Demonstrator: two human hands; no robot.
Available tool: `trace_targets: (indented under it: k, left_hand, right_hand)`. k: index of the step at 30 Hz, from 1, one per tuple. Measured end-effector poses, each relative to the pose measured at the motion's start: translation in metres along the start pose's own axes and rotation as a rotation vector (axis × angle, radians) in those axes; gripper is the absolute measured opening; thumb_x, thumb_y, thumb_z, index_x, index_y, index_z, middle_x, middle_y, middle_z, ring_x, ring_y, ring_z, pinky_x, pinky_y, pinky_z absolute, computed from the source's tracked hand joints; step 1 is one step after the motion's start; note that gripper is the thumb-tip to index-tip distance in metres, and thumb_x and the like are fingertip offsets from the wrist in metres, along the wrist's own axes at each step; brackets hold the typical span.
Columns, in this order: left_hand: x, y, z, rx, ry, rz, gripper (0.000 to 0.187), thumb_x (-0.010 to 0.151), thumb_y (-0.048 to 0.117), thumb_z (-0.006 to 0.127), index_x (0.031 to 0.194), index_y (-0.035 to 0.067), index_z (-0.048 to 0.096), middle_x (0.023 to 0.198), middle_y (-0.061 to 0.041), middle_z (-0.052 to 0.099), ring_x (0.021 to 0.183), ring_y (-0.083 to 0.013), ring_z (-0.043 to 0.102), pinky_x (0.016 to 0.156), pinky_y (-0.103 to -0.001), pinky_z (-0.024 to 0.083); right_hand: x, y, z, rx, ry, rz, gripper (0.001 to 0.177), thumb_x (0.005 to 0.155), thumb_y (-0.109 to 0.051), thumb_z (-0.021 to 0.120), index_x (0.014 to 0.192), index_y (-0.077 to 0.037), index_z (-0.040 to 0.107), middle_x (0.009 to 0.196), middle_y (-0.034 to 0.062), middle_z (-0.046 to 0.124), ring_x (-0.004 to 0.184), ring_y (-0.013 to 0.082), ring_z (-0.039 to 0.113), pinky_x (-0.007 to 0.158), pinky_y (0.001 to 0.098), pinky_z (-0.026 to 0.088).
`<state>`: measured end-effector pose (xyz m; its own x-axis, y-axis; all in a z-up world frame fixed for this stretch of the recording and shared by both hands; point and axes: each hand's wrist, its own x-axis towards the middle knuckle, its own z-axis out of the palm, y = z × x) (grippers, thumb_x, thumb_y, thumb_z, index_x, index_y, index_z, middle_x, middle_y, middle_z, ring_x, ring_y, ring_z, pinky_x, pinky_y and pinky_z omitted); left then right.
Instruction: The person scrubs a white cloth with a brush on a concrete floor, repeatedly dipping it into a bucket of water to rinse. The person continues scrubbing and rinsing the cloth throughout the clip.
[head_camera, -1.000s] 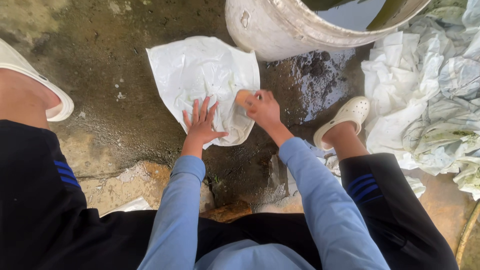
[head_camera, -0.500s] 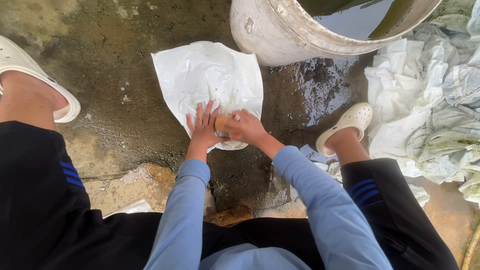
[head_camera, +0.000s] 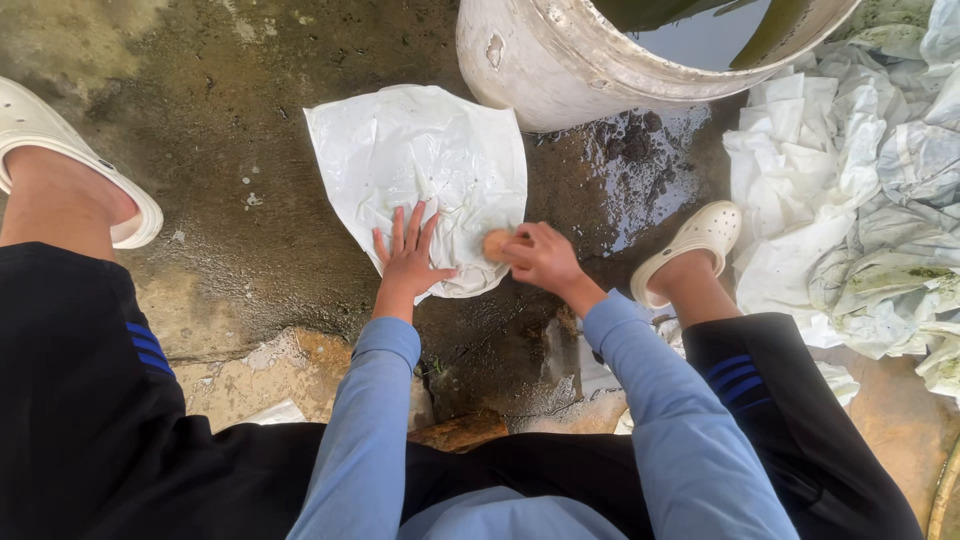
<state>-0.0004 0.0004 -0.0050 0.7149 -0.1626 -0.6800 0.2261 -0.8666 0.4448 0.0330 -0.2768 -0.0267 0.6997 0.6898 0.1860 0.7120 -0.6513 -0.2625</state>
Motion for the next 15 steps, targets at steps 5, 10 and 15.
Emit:
trace_targets:
  k: [5,10,15]
  left_hand:
    - [0.003,0.001,0.001,0.019,-0.009,-0.014,0.094,0.085,0.058,0.055,0.154,0.037,-0.006,0.158,0.010,-0.026,0.144,-0.0232,-0.028,0.110,-0.060,-0.023]
    - [0.008,-0.001,0.005,0.027,-0.019,-0.025,0.089,0.089,0.055,0.051,0.154,0.038,-0.007,0.158,0.010,-0.028,0.143,-0.0230,-0.029,0.109,-0.060,-0.024]
    - [0.011,-0.002,0.006,0.060,-0.034,-0.031,0.085,0.091,0.053,0.047,0.154,0.036,-0.008,0.158,0.008,-0.028,0.143,-0.0245,-0.030,0.109,-0.062,-0.024]
  right_hand:
    - [-0.024,0.027,0.002,-0.254,0.171,0.133,0.037,0.066,-0.031,0.072,0.102,-0.028,0.067,0.103,-0.0005,0.049,0.077,0.0168,0.054,0.060,0.0305,0.052]
    - [-0.027,-0.038,0.004,0.088,0.072,-0.213,0.032,0.067,-0.029,0.069,0.099,-0.030,0.068,0.100,0.0026,0.054,0.076,0.0218,0.055,0.067,0.0333,0.053]
    - [-0.024,-0.004,-0.006,-0.050,0.080,-0.026,0.031,0.070,-0.025,0.070,0.101,-0.030,0.069,0.099,0.0041,0.054,0.079,0.0195,0.057,0.065,0.0290,0.053]
